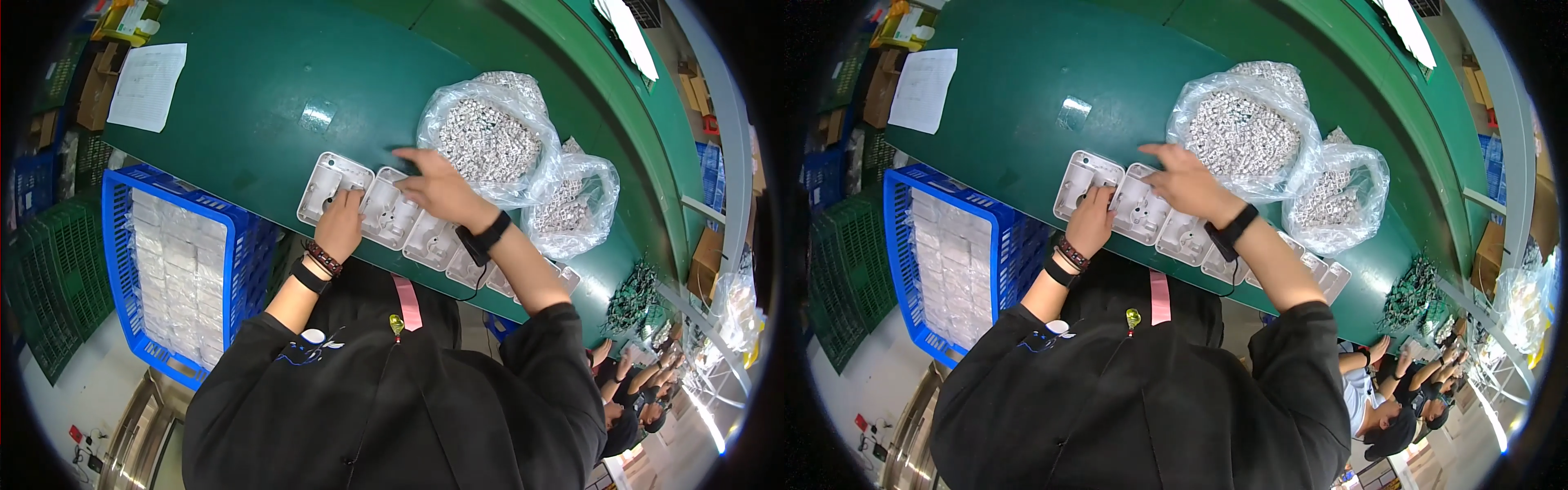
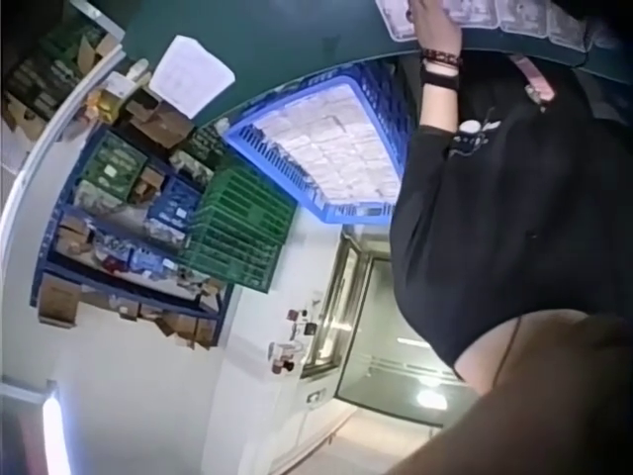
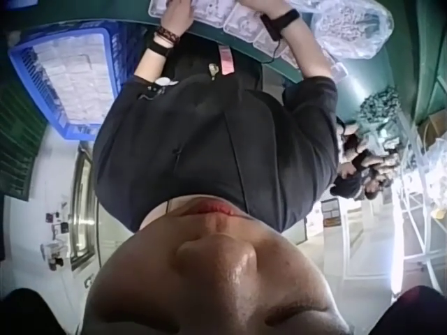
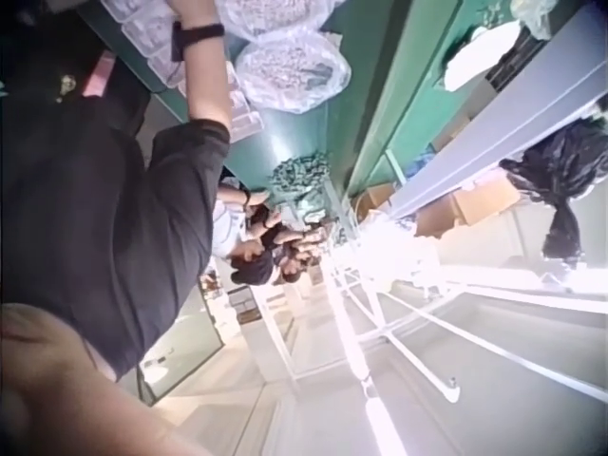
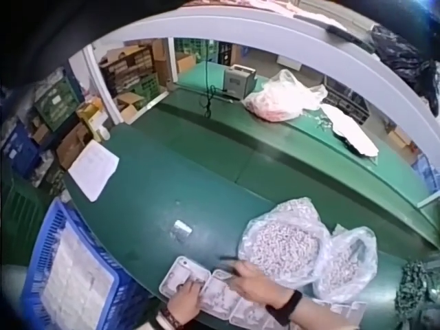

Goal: The person places white plastic housings onto a table, inserts small white components into them, and then packs the housings into plastic bags before placing them into a blue bin.

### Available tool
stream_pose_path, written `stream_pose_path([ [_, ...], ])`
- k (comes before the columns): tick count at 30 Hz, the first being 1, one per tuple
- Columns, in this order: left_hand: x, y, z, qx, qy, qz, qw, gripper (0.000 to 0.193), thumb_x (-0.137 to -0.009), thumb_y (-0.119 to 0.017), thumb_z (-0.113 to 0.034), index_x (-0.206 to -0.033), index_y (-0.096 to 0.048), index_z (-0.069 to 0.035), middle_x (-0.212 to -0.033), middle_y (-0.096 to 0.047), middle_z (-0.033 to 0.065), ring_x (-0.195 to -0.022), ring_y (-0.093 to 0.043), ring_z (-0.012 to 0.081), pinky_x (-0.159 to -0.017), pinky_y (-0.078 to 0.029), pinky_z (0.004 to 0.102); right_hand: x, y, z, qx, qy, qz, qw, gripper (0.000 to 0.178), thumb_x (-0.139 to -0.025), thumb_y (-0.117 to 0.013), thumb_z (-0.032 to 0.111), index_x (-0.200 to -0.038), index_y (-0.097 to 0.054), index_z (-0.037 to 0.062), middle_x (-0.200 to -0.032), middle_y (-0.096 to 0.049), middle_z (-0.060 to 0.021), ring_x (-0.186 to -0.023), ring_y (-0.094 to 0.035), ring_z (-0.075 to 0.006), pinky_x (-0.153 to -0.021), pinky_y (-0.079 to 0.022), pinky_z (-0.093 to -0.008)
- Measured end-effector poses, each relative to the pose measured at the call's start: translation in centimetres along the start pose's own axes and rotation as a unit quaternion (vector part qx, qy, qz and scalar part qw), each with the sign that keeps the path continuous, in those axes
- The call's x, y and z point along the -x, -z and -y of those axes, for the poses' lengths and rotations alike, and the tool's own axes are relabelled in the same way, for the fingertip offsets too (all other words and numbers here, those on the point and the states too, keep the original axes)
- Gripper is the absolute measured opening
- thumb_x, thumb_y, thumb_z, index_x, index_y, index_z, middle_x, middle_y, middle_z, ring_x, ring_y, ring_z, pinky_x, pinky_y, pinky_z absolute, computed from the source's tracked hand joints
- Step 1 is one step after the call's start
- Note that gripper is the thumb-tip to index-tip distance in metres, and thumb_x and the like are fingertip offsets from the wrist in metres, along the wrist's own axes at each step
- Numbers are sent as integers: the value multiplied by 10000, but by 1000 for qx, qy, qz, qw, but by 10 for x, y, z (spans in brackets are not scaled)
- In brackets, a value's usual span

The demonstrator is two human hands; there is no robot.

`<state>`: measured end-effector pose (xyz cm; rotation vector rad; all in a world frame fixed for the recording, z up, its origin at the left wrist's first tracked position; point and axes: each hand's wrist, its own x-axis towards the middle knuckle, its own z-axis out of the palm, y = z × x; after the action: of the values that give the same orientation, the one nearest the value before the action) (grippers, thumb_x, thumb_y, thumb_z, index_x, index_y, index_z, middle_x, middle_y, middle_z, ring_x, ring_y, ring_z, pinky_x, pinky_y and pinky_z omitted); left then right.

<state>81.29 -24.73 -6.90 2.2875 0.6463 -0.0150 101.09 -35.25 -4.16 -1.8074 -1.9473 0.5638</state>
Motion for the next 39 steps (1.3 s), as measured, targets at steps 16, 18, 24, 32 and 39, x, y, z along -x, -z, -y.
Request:
stream_pose_path([
  [16, -8, -18, -55, -98, 9, 62, 993, 349, -754, -577, -194, -1020, -430, -22, -963, -497, 183, -835, -512, 391, -681, -436, 428, 291, 38, -137, 133, -511, -221, 820, 87, -707, -570, 73, -783, -592, 37, -805, -564, -165, -761, -541, -332, -686, -438, -399],
  [18, -7, -16, -61, -113, 11, 95, 989, 365, -770, -566, -242, -1027, -433, -19, -953, -509, 189, -826, -521, 386, -678, -438, 424, 298, 50, -135, 135, -510, -266, 807, 108, -702, -584, 89, -794, -590, 33, -777, -573, -163, -733, -547, -326, -670, -441, -390],
  [24, 0, -8, -71, -108, 12, 100, 989, 361, -782, -549, -266, -1033, -455, -24, -924, -531, 175, -821, -536, 359, -678, -442, 409, 296, 71, -125, 124, -522, -295, 791, 130, -709, -579, 106, -808, -586, 22, -749, -578, -159, -716, -556, -322, -652, -440, -384],
  [32, 0, 12, -49, -85, -3, 79, 993, 308, -786, -548, -241, -1018, -490, -47, -937, -550, 135, -811, -550, 319, -673, -444, 391, 292, 69, -122, 98, -637, -329, 691, 153, -716, -565, 163, -778, -576, 23, -719, -595, -159, -710, -584, -295, -632, -448, -377],
  [39, 5, 34, -32, -25, -5, 38, 999, 240, -781, -545, -218, -971, -527, -73, -892, -568, 106, -800, -560, 307, -662, -456, 380, 272, 70, -105, 194, -619, -268, 712, 146, -737, -538, 165, -791, -562, 32, -693, -616, -108, -621, -600, -238, -567, -462, -329],
])
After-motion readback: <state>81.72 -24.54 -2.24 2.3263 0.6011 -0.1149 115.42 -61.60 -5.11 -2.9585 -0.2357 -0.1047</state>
